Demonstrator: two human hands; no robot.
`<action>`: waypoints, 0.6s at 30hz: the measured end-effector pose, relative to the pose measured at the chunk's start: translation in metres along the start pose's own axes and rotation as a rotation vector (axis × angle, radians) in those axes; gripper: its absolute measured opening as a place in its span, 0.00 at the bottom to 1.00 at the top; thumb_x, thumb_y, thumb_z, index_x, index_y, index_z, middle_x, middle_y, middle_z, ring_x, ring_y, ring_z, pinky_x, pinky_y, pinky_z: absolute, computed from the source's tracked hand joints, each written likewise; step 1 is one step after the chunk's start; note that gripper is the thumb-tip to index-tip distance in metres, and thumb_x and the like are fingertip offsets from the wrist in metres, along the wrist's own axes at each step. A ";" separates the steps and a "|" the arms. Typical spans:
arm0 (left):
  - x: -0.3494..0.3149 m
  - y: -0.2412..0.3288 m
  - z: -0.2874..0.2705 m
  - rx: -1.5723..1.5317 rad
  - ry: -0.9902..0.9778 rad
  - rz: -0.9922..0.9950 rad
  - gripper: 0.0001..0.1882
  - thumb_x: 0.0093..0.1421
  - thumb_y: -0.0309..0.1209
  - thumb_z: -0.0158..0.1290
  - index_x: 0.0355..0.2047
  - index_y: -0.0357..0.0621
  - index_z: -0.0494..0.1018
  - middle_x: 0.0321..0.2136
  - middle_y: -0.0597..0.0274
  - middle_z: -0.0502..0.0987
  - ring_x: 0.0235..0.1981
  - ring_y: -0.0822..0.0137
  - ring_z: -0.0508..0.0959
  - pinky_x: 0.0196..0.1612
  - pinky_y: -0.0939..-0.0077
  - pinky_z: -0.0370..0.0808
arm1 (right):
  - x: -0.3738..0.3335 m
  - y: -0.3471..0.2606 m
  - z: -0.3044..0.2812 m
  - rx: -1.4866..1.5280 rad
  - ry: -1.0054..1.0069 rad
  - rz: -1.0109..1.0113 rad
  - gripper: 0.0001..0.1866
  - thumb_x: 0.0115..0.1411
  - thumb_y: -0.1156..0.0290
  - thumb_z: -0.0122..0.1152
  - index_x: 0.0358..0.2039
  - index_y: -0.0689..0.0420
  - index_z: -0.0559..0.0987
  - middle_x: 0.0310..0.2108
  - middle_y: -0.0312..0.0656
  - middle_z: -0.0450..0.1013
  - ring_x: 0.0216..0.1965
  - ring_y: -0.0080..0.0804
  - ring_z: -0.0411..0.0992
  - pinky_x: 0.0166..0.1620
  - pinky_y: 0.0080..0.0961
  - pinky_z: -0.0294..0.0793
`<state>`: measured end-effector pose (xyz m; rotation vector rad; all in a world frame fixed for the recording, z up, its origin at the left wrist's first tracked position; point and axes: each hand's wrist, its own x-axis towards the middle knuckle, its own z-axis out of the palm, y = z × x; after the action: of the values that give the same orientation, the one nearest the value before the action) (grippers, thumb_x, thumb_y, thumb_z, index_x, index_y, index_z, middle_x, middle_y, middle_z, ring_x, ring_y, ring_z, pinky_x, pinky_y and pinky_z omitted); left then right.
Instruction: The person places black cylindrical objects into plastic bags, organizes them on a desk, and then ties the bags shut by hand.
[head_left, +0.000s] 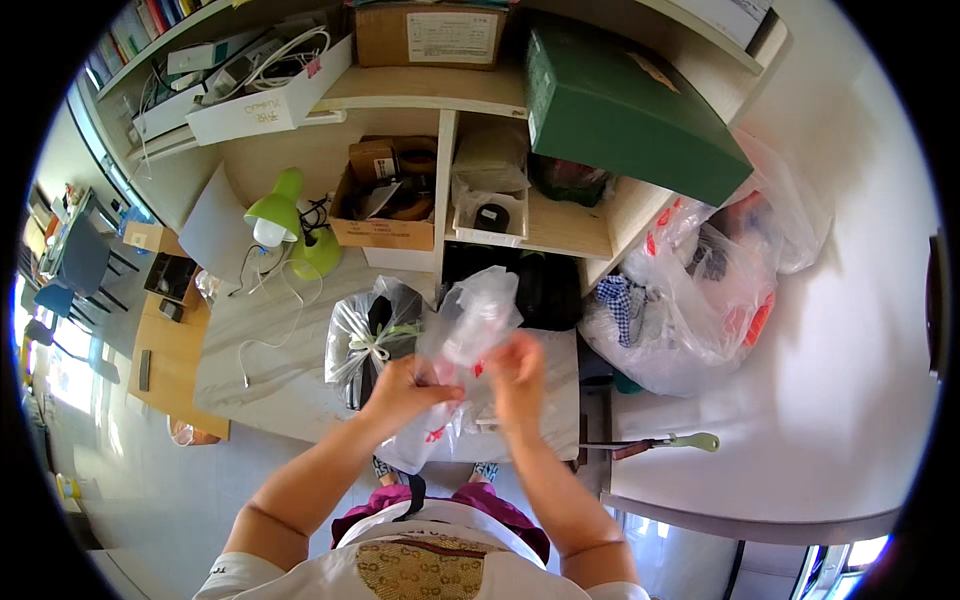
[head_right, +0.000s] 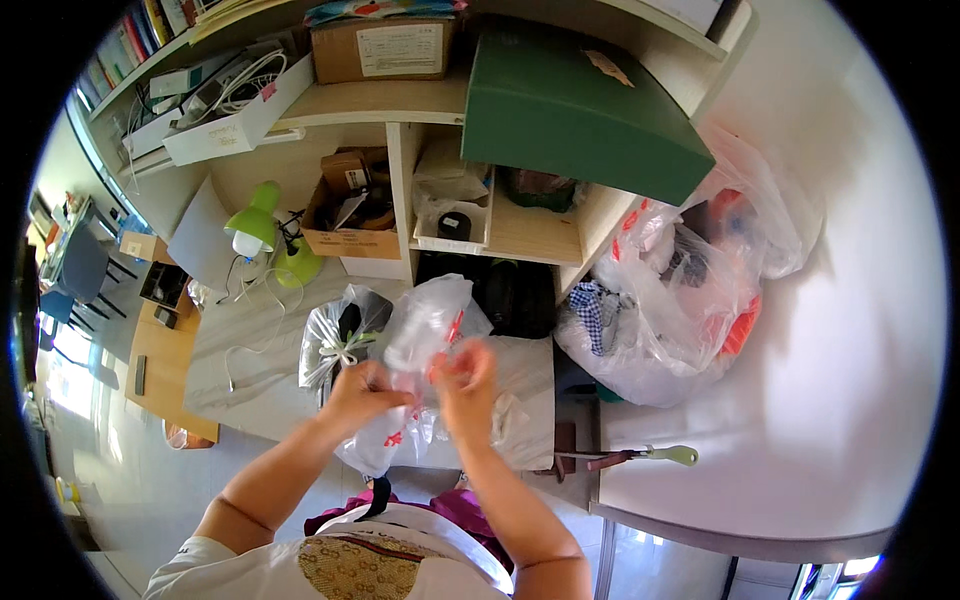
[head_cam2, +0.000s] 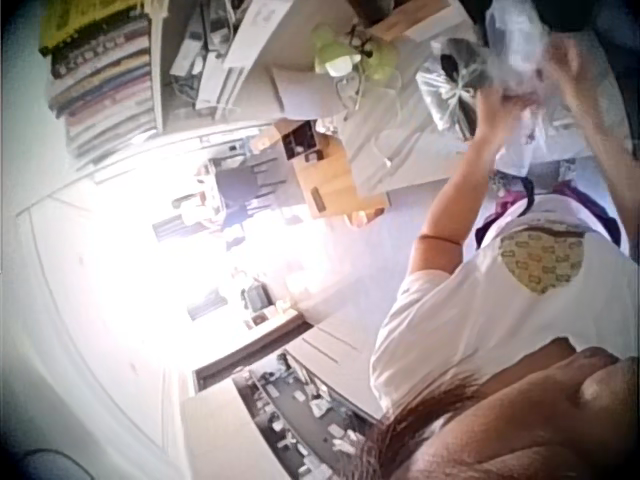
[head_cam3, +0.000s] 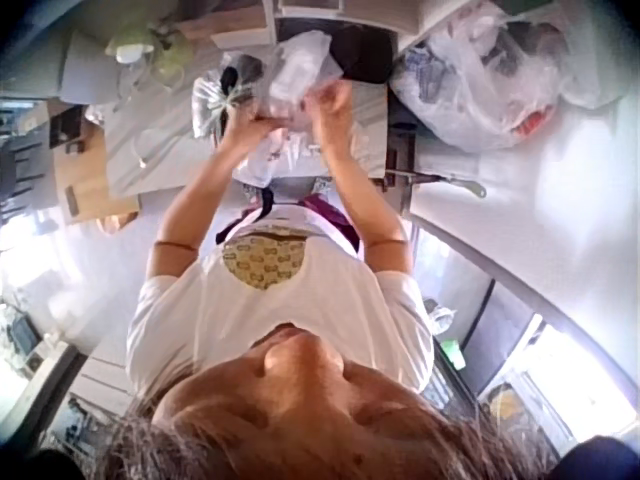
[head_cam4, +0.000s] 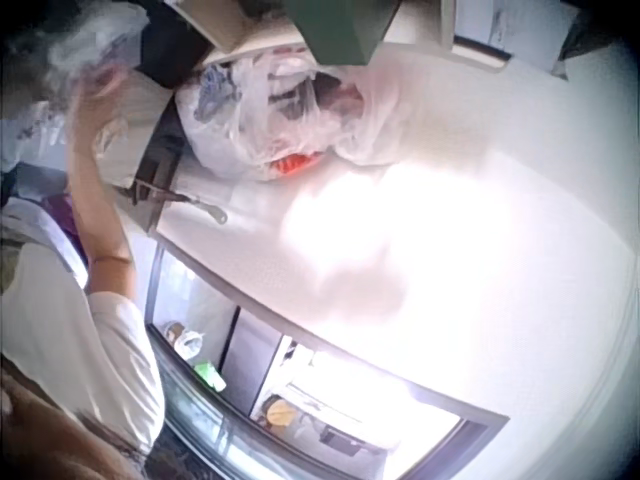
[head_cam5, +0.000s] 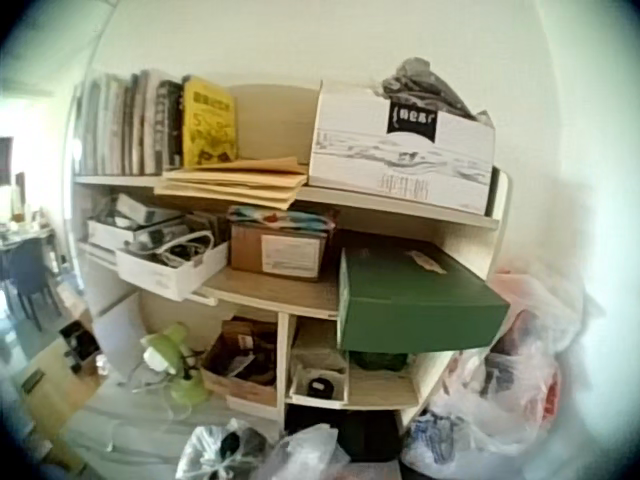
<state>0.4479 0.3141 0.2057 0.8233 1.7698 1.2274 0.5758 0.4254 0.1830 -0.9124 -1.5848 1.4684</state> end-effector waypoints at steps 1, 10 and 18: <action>0.001 -0.007 0.004 -0.063 -0.078 -0.015 0.13 0.45 0.29 0.65 0.24 0.37 0.72 0.20 0.66 0.74 0.21 0.78 0.72 0.21 0.81 0.68 | -0.015 0.014 0.010 0.038 -0.106 0.079 0.16 0.58 0.67 0.57 0.44 0.61 0.69 0.35 0.37 0.69 0.37 0.22 0.67 0.41 0.19 0.67; 0.001 -0.049 -0.057 -0.739 0.207 -0.259 0.10 0.51 0.23 0.56 0.26 0.49 0.65 0.16 0.71 0.68 0.13 0.77 0.64 0.13 0.82 0.61 | 0.007 0.060 -0.085 0.926 0.007 0.656 0.07 0.63 0.67 0.48 0.36 0.56 0.73 0.21 0.31 0.69 0.22 0.19 0.68 0.22 0.19 0.68; -0.026 -0.104 -0.097 -0.127 0.215 -0.257 0.15 0.48 0.29 0.59 0.20 0.49 0.61 0.16 0.68 0.68 0.15 0.72 0.66 0.17 0.75 0.65 | 0.042 0.057 -0.182 1.029 0.258 0.635 0.14 0.65 0.64 0.40 0.41 0.56 0.73 0.38 0.40 0.74 0.37 0.34 0.73 0.37 0.29 0.76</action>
<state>0.3672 0.2187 0.1331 0.3875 1.8780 1.2757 0.7206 0.5473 0.1350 -0.9153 -0.1922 2.1400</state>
